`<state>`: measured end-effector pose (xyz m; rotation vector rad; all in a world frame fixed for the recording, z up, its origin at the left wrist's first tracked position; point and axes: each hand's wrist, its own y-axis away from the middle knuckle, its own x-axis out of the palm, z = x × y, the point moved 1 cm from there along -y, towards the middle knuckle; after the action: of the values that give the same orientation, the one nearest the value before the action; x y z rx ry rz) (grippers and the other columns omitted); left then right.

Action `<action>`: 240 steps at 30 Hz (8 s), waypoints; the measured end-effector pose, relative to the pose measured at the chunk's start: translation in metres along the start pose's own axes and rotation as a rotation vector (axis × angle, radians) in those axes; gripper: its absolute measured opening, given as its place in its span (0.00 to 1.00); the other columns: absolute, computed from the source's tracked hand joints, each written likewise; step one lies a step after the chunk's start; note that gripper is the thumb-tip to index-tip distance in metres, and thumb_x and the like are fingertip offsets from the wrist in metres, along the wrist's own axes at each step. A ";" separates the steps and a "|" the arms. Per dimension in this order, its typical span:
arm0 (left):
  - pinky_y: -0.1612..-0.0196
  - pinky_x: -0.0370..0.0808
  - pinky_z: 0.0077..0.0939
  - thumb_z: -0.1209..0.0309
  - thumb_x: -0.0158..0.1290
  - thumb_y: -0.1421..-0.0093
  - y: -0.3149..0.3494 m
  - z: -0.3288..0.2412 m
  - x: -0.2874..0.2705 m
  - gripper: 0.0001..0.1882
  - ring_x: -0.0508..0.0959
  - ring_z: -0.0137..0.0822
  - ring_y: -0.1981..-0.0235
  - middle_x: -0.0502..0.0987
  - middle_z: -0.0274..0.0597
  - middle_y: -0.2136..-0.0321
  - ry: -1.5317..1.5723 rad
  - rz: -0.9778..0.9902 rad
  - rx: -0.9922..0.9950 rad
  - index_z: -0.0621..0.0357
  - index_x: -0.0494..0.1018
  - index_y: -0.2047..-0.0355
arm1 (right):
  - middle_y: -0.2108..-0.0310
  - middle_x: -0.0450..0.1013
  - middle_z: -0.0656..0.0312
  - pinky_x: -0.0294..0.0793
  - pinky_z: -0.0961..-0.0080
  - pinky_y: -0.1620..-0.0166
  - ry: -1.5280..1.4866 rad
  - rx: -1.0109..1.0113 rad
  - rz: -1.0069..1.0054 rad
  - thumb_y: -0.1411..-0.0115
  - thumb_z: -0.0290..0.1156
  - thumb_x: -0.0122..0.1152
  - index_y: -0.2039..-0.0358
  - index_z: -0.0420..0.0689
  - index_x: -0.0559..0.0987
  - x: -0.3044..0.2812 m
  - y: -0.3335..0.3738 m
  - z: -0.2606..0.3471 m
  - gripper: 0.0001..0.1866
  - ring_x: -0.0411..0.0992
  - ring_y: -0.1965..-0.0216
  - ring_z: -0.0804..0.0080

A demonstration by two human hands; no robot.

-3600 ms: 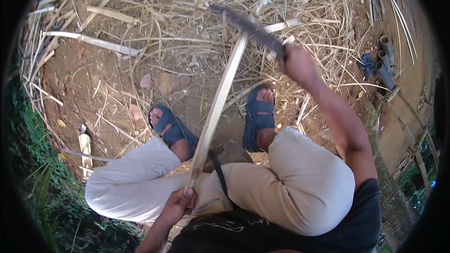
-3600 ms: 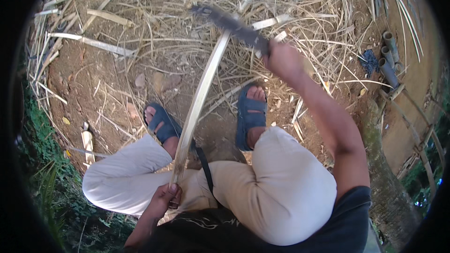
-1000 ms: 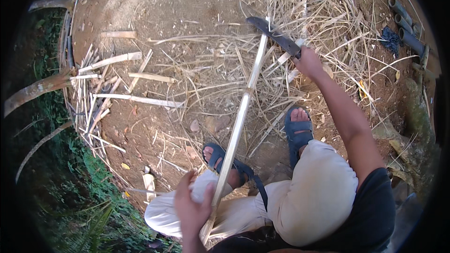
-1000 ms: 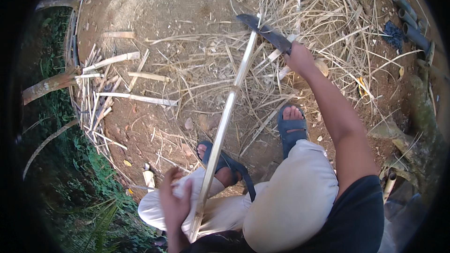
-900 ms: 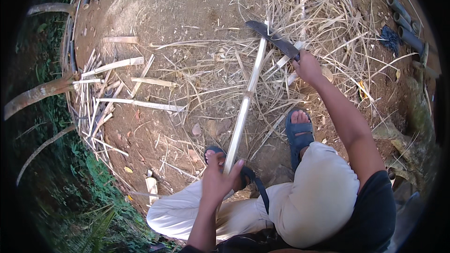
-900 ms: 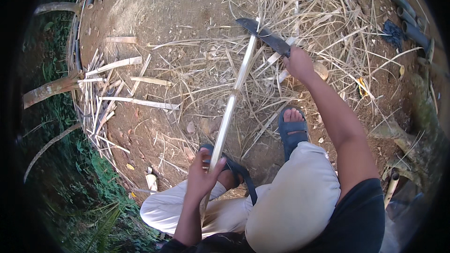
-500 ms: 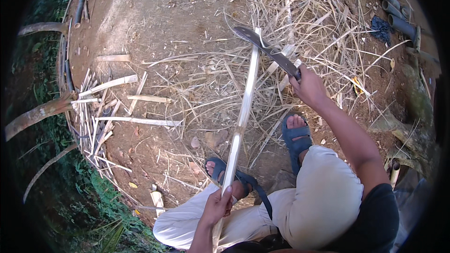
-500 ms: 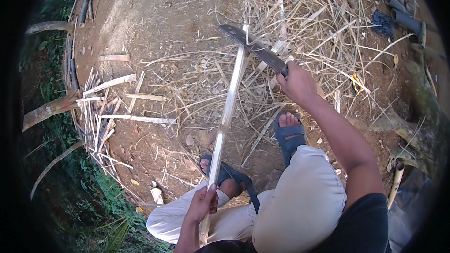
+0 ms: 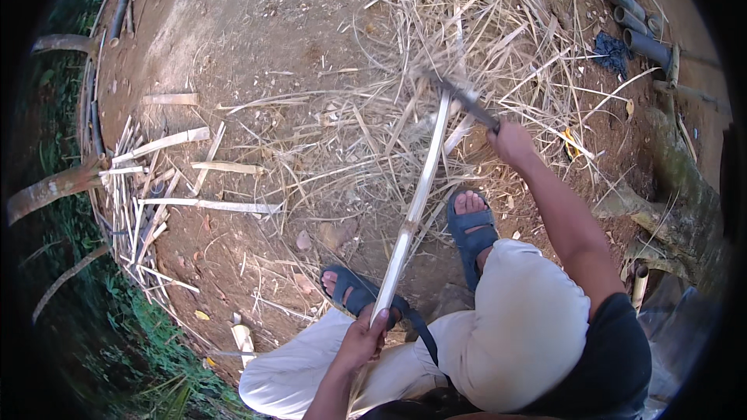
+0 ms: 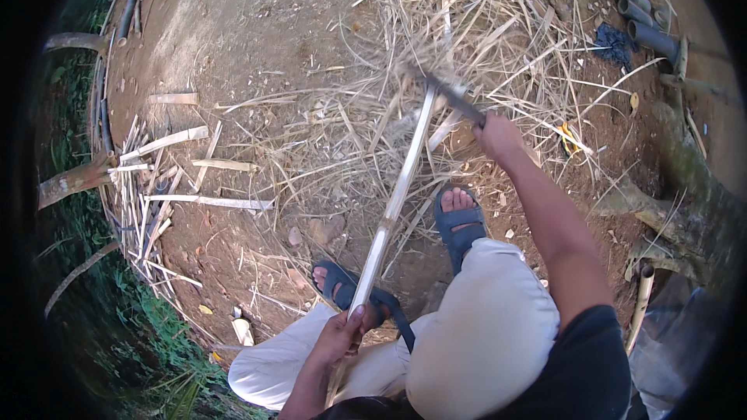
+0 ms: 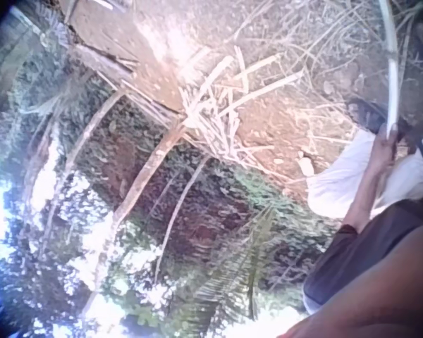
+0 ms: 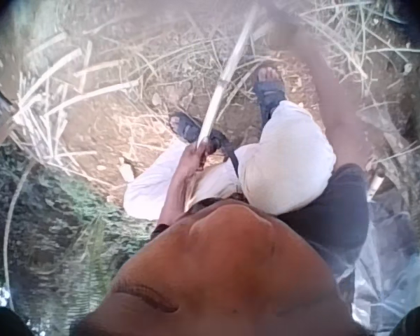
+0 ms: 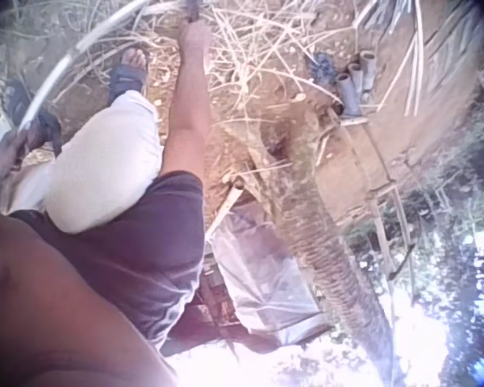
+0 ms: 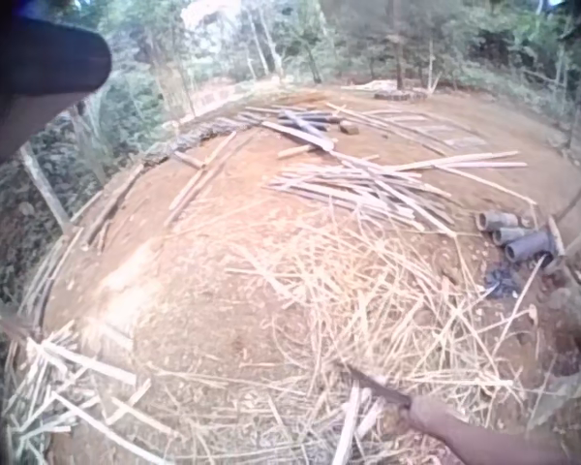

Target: The person shaves a thin strip of bamboo by hand using a large blade, repeatedly scraping it across the surface to smooth it.

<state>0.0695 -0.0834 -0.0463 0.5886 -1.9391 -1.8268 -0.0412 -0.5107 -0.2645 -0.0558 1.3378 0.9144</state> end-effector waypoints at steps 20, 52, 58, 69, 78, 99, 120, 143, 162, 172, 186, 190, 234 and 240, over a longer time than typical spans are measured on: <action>0.86 0.54 0.16 0.44 0.36 0.30 -0.056 -0.095 0.028 0.26 0.53 0.20 0.87 0.56 0.26 0.85 0.412 0.274 0.100 0.55 0.65 0.69 | 0.73 0.73 0.55 0.76 0.61 0.64 -0.078 -0.878 0.059 0.55 0.35 0.66 0.67 0.43 0.71 -0.021 0.107 0.115 0.17 0.76 0.69 0.55; 0.87 0.53 0.20 0.43 0.36 0.30 -0.038 -0.070 0.029 0.28 0.52 0.22 0.89 0.56 0.27 0.86 0.354 0.153 0.081 0.56 0.65 0.70 | 0.71 0.77 0.52 0.78 0.60 0.64 0.162 -0.821 0.072 0.47 0.35 0.62 0.67 0.42 0.75 -0.033 0.096 0.105 0.12 0.78 0.71 0.51; 0.87 0.53 0.20 0.43 0.36 0.30 -0.040 -0.070 0.027 0.28 0.52 0.22 0.89 0.56 0.28 0.86 0.339 0.201 0.064 0.56 0.65 0.70 | 0.76 0.73 0.57 0.71 0.50 0.57 0.080 -0.218 0.061 0.57 0.32 0.66 0.69 0.47 0.72 -0.023 0.044 0.071 0.15 0.78 0.72 0.57; 0.88 0.54 0.21 0.46 0.35 0.29 -0.005 -0.029 0.015 0.25 0.54 0.24 0.91 0.57 0.28 0.87 0.308 0.201 0.009 0.54 0.65 0.70 | 0.73 0.79 0.50 0.79 0.58 0.63 0.045 0.014 0.083 0.41 0.41 0.55 0.61 0.41 0.77 -0.038 -0.014 0.035 0.16 0.79 0.71 0.55; 0.90 0.56 0.21 0.50 0.29 0.28 -0.042 -0.015 -0.004 0.25 0.57 0.23 0.92 0.58 0.29 0.87 0.950 0.902 -0.111 0.55 0.64 0.72 | 0.73 0.74 0.56 0.75 0.62 0.64 -0.053 -1.006 0.071 0.57 0.35 0.66 0.69 0.43 0.72 -0.009 0.122 0.129 0.17 0.77 0.69 0.58; 0.93 0.48 0.24 0.45 0.25 0.30 -0.067 0.006 0.046 0.32 0.50 0.29 0.97 0.52 0.33 0.93 0.489 0.443 -0.003 0.53 0.55 0.84 | 0.75 0.76 0.48 0.78 0.60 0.68 0.207 -0.367 0.102 0.47 0.34 0.63 0.66 0.39 0.74 -0.046 0.054 0.068 0.13 0.77 0.74 0.52; 0.91 0.49 0.29 0.45 0.24 0.30 -0.068 0.011 0.044 0.34 0.52 0.31 0.96 0.53 0.35 0.93 0.437 0.352 -0.048 0.55 0.58 0.85 | 0.76 0.75 0.57 0.78 0.67 0.73 0.460 -0.650 0.263 0.41 0.36 0.56 0.63 0.44 0.74 -0.059 0.041 0.088 0.10 0.76 0.77 0.66; 0.93 0.49 0.20 0.55 0.32 0.30 -0.075 0.011 0.023 0.26 0.52 0.25 0.96 0.53 0.31 0.93 0.599 0.702 -0.034 0.54 0.58 0.84 | 0.66 0.79 0.43 0.79 0.56 0.56 0.300 -0.106 0.150 0.40 0.44 0.53 0.62 0.37 0.80 -0.036 -0.061 0.082 0.21 0.79 0.65 0.47; 0.85 0.63 0.20 0.49 0.37 0.29 -0.050 -0.008 0.018 0.24 0.64 0.28 0.89 0.67 0.39 0.81 0.556 0.504 0.079 0.60 0.67 0.61 | 0.73 0.74 0.52 0.76 0.61 0.63 -0.083 -0.919 0.113 0.57 0.34 0.63 0.70 0.43 0.71 0.001 0.134 0.100 0.14 0.75 0.74 0.54; 0.87 0.53 0.19 0.45 0.37 0.30 -0.052 0.008 0.030 0.24 0.56 0.23 0.91 0.59 0.30 0.85 0.751 0.708 -0.039 0.55 0.65 0.66 | 0.72 0.78 0.46 0.77 0.58 0.60 -0.063 -0.037 0.078 0.44 0.37 0.58 0.62 0.41 0.77 -0.028 0.003 0.046 0.14 0.78 0.67 0.51; 0.88 0.61 0.22 0.49 0.31 0.28 -0.059 0.009 0.018 0.27 0.62 0.33 0.89 0.62 0.42 0.81 0.936 0.929 0.065 0.56 0.61 0.76 | 0.71 0.78 0.43 0.77 0.54 0.58 0.021 -0.162 -0.019 0.43 0.44 0.59 0.64 0.39 0.78 -0.001 -0.014 0.069 0.19 0.78 0.66 0.44; 0.91 0.58 0.20 0.51 0.33 0.28 -0.054 0.006 0.015 0.26 0.60 0.30 0.91 0.59 0.39 0.81 1.015 0.864 0.014 0.58 0.59 0.77 | 0.71 0.78 0.44 0.77 0.55 0.58 -0.075 -0.146 0.022 0.44 0.43 0.59 0.63 0.40 0.78 -0.008 0.013 0.092 0.17 0.78 0.66 0.45; 0.92 0.46 0.19 0.36 0.34 0.34 -0.040 -0.008 0.038 0.31 0.50 0.22 0.94 0.52 0.28 0.89 0.470 0.276 0.014 0.49 0.56 0.80 | 0.70 0.79 0.49 0.80 0.59 0.61 0.171 -0.147 0.106 0.47 0.36 0.60 0.60 0.40 0.77 -0.010 -0.038 0.054 0.17 0.80 0.66 0.54; 0.92 0.47 0.19 0.36 0.34 0.34 -0.047 -0.004 0.027 0.31 0.50 0.22 0.94 0.52 0.28 0.89 0.513 0.349 -0.009 0.49 0.57 0.80 | 0.67 0.79 0.51 0.80 0.59 0.59 0.141 -0.328 0.260 0.45 0.34 0.58 0.60 0.42 0.78 -0.021 0.010 0.099 0.14 0.79 0.65 0.54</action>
<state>0.0505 -0.1046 -0.0932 0.5990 -1.5681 -1.3109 0.0328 -0.4635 -0.2138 -0.2062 1.3321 1.3671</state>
